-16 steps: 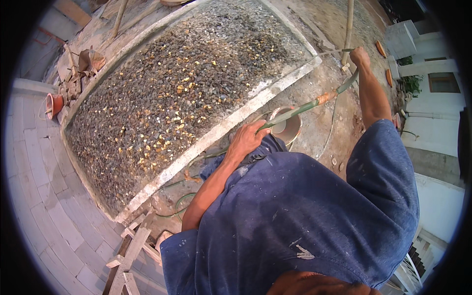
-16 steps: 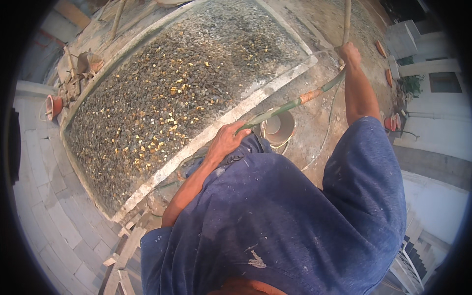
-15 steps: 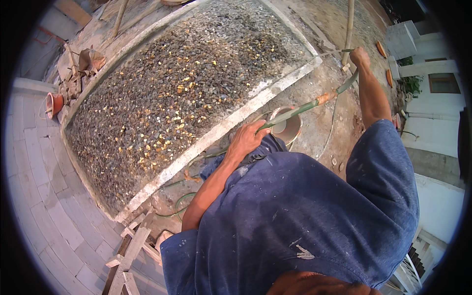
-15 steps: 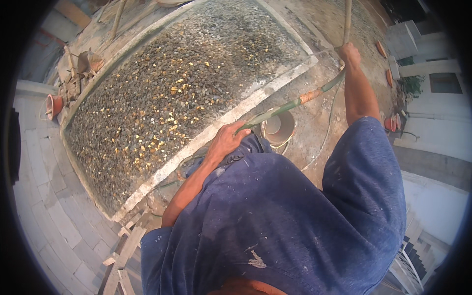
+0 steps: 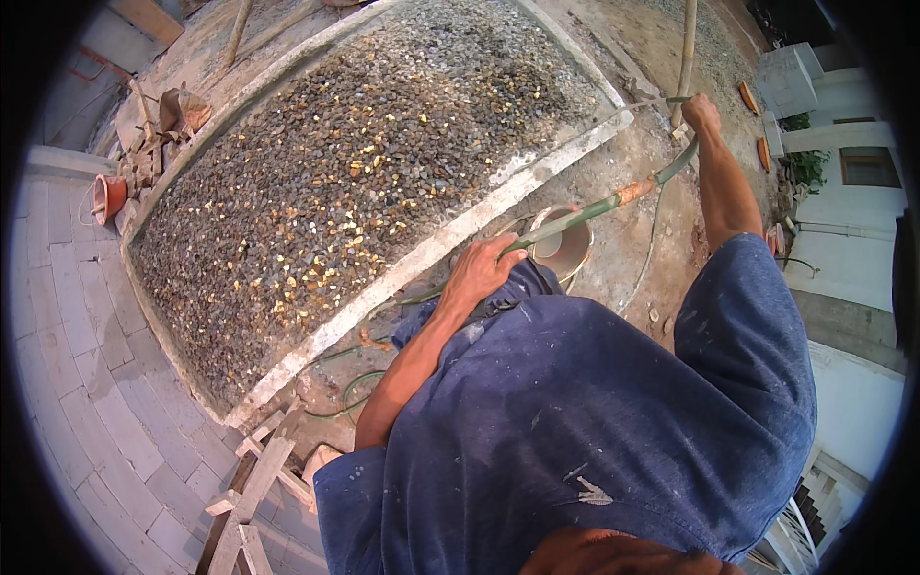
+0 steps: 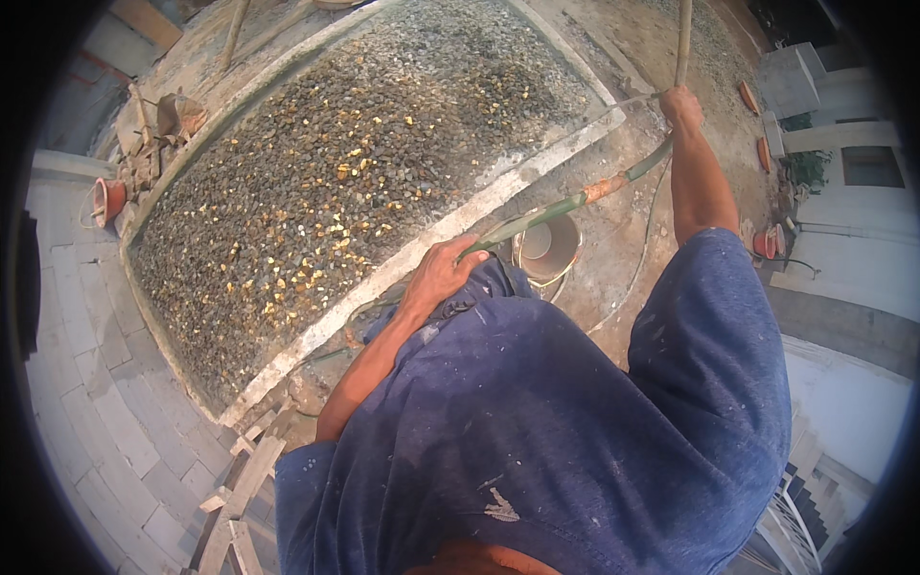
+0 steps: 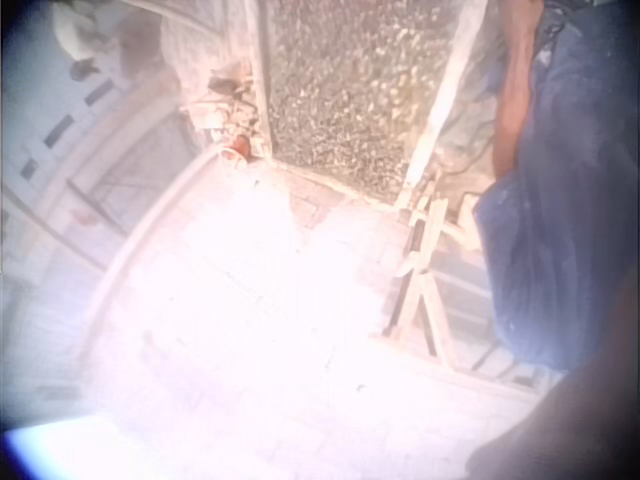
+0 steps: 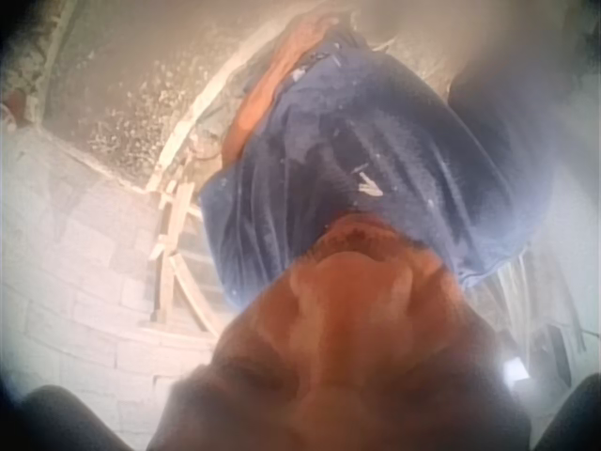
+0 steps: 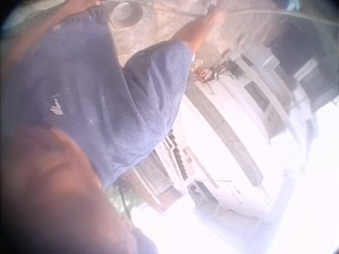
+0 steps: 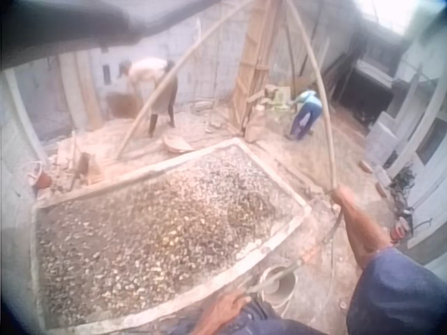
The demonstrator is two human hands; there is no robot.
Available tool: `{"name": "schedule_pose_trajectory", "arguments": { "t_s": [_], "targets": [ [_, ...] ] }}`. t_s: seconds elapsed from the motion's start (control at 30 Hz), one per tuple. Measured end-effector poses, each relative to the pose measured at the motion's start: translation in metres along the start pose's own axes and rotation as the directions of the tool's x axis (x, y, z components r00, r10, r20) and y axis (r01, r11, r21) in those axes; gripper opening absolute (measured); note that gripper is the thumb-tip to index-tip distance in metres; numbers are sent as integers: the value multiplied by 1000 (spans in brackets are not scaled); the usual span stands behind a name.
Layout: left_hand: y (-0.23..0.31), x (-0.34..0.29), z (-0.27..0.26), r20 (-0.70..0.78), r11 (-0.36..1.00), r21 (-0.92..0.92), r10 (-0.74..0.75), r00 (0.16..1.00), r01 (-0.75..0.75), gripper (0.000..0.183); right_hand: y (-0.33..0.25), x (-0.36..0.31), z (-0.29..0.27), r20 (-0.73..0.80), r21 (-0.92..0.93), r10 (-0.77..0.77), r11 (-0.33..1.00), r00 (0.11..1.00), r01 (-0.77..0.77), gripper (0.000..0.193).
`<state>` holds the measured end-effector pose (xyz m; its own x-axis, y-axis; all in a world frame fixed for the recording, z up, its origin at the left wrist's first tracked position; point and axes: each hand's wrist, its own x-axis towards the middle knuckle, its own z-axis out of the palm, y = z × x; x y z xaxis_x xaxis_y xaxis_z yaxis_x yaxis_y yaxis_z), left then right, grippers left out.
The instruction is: The person uses a hose to spray water over a rectangular gravel bed inside a room under construction. The person moves the hose back and forth to wet the gravel surface evenly.
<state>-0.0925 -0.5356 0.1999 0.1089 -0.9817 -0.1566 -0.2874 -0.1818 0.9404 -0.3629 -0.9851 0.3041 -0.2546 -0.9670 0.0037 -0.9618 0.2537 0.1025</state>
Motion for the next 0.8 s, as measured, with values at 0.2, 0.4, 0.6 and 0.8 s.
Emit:
{"name": "schedule_pose_trajectory", "arguments": {
  "t_s": [0.2, 0.4, 0.6, 0.8],
  "targets": [
    [7, 1, -4, 43, 999, 7, -38, 998, 38, 46, -2, -7, -7, 7, -33, -6, 999, 1000, 7, 40],
    [9, 3, -6, 73, 998, 9, -58, 996, 57, 48, 0, -7, -10, 5, -19, 0, 1000, 1000, 0, 40],
    [8, 0, -8, 68, 998, 21, -56, 996, 55, 49, -4, -10, -5, 11, 11, -6, 1000, 1000, 5, 38],
    [7, -2, -9, 81, 997, 18, -76, 994, 75, 49, -1, -10, 0, 5, 19, -23, 1000, 1000, 23, 36]
  ]
}}
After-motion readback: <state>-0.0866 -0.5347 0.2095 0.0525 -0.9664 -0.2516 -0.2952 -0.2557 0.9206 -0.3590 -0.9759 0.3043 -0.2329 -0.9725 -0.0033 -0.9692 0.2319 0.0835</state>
